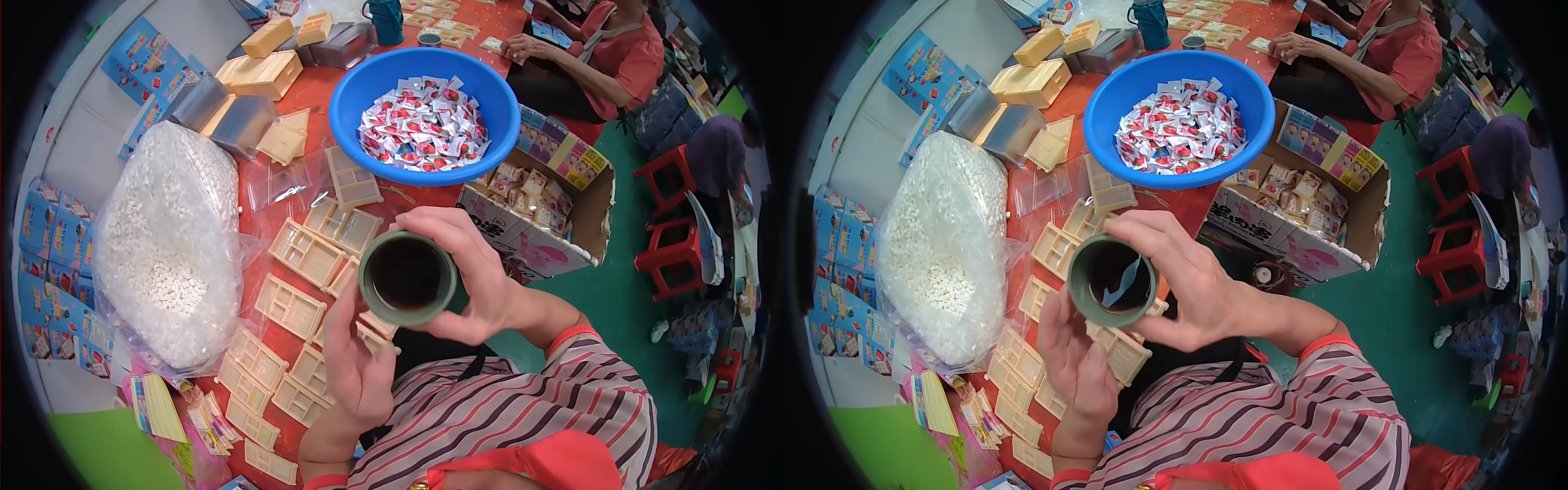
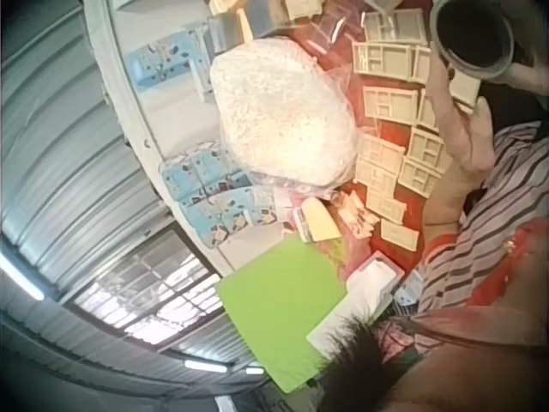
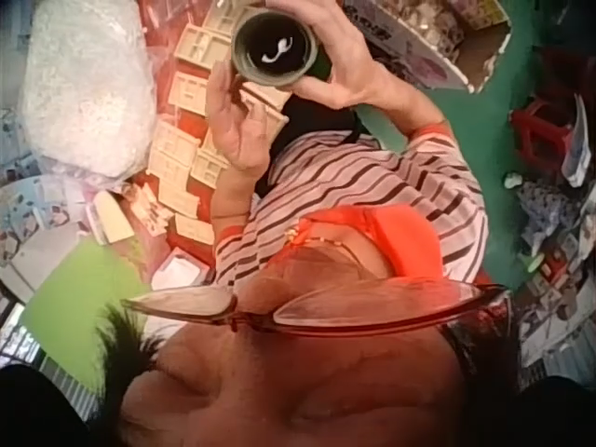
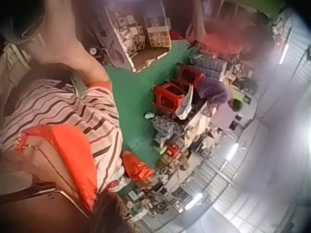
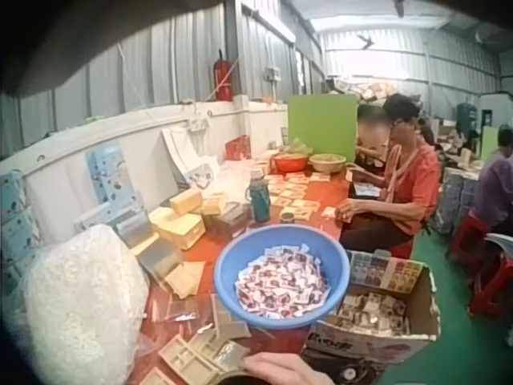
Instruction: Packing small white cubes into partitioned plastic trays on a workbench.
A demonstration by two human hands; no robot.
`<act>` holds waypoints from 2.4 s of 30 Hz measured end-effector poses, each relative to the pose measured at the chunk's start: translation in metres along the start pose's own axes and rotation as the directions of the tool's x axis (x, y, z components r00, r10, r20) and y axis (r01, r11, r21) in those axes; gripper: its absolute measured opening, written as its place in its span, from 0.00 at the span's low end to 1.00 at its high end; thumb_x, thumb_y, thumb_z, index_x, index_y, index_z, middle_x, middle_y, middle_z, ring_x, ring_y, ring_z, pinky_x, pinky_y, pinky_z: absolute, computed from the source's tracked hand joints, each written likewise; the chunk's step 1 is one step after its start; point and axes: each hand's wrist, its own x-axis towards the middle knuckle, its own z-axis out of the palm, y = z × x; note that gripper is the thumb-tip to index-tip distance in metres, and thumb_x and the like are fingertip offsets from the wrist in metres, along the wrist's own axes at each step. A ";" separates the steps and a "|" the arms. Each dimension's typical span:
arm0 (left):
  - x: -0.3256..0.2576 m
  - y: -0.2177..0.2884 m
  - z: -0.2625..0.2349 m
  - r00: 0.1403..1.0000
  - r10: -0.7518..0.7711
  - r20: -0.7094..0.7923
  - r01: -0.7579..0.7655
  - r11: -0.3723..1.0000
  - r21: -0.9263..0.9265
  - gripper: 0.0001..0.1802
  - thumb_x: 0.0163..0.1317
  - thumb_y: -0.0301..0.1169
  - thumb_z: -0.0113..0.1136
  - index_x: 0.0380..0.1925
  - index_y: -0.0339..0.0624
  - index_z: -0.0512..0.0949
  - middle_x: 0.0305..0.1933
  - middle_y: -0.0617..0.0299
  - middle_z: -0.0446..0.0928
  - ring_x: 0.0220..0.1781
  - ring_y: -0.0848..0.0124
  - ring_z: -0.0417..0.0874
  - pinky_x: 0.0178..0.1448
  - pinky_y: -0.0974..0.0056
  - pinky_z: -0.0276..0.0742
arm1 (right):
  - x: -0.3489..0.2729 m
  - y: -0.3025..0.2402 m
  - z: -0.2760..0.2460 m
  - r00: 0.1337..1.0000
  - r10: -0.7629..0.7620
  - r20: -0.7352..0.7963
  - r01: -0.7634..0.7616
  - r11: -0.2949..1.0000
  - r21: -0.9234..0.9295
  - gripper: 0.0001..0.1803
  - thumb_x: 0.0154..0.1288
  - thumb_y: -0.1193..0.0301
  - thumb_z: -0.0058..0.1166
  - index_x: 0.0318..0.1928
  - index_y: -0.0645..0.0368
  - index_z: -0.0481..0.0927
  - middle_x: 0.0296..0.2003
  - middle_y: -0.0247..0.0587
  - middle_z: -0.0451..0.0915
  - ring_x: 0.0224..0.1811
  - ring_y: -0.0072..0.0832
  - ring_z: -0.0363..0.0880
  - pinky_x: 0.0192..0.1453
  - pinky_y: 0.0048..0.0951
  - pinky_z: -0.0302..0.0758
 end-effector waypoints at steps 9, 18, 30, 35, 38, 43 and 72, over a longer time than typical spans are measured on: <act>-0.025 0.058 -0.021 0.989 0.144 0.036 -0.133 0.969 -0.209 0.37 0.63 0.38 0.53 0.71 0.47 0.55 0.70 0.40 0.61 0.71 0.45 0.62 0.73 0.38 0.55 | 0.045 -0.069 -0.015 0.953 -0.300 0.046 0.280 0.927 0.250 0.32 0.64 0.63 0.62 0.58 0.76 0.66 0.53 0.70 0.69 0.47 0.44 0.80 0.47 0.32 0.80; -0.026 0.071 0.010 0.741 0.586 -0.328 -0.667 0.702 -0.251 0.30 0.71 0.52 0.37 0.67 0.51 0.67 0.60 0.35 0.73 0.60 0.32 0.71 0.62 0.30 0.62 | 0.045 -0.123 0.007 0.927 -0.241 -0.286 0.286 0.950 0.127 0.24 0.60 0.73 0.63 0.53 0.77 0.74 0.46 0.61 0.75 0.41 0.41 0.80 0.41 0.29 0.79; -0.038 0.092 -0.007 0.743 0.627 -0.234 -0.662 0.741 -0.115 0.26 0.75 0.48 0.30 0.68 0.61 0.65 0.66 0.51 0.72 0.67 0.35 0.68 0.69 0.29 0.55 | 0.053 -0.127 -0.003 0.887 -0.321 -0.331 0.381 0.915 0.134 0.22 0.57 0.73 0.66 0.49 0.71 0.75 0.45 0.61 0.75 0.37 0.39 0.81 0.38 0.29 0.81; -0.038 0.104 0.001 0.723 0.638 -0.267 -0.682 0.721 -0.125 0.27 0.74 0.49 0.30 0.69 0.61 0.64 0.67 0.50 0.70 0.68 0.34 0.65 0.69 0.29 0.55 | 0.065 -0.127 -0.008 0.862 -0.355 -0.361 0.423 0.898 0.126 0.21 0.56 0.72 0.67 0.47 0.69 0.75 0.45 0.61 0.75 0.36 0.39 0.81 0.36 0.28 0.81; -0.035 0.100 0.005 0.693 0.659 -0.295 -0.712 0.689 -0.134 0.27 0.74 0.49 0.30 0.69 0.59 0.64 0.67 0.48 0.70 0.68 0.33 0.65 0.68 0.29 0.55 | 0.065 -0.128 -0.006 0.855 -0.356 -0.376 0.430 0.893 0.133 0.21 0.55 0.72 0.68 0.46 0.67 0.75 0.45 0.61 0.74 0.35 0.39 0.82 0.36 0.28 0.81; -0.043 0.113 -0.036 0.947 0.312 0.072 -0.292 0.933 -0.211 0.29 0.74 0.50 0.32 0.71 0.56 0.60 0.67 0.44 0.68 0.68 0.33 0.66 0.67 0.28 0.55 | 0.070 -0.129 0.022 0.859 -0.321 -0.398 0.408 0.900 0.154 0.20 0.54 0.72 0.70 0.44 0.65 0.75 0.44 0.61 0.74 0.33 0.38 0.82 0.34 0.28 0.82; -0.116 -0.047 0.003 0.807 -0.541 0.238 0.549 0.835 0.036 0.25 0.62 0.24 0.51 0.62 0.37 0.70 0.58 0.56 0.75 0.59 0.70 0.74 0.63 0.66 0.65 | -0.005 0.013 0.015 0.997 0.051 0.063 -0.054 0.997 0.057 0.45 0.43 0.71 0.70 0.64 0.68 0.64 0.57 0.52 0.69 0.61 0.41 0.70 0.65 0.36 0.66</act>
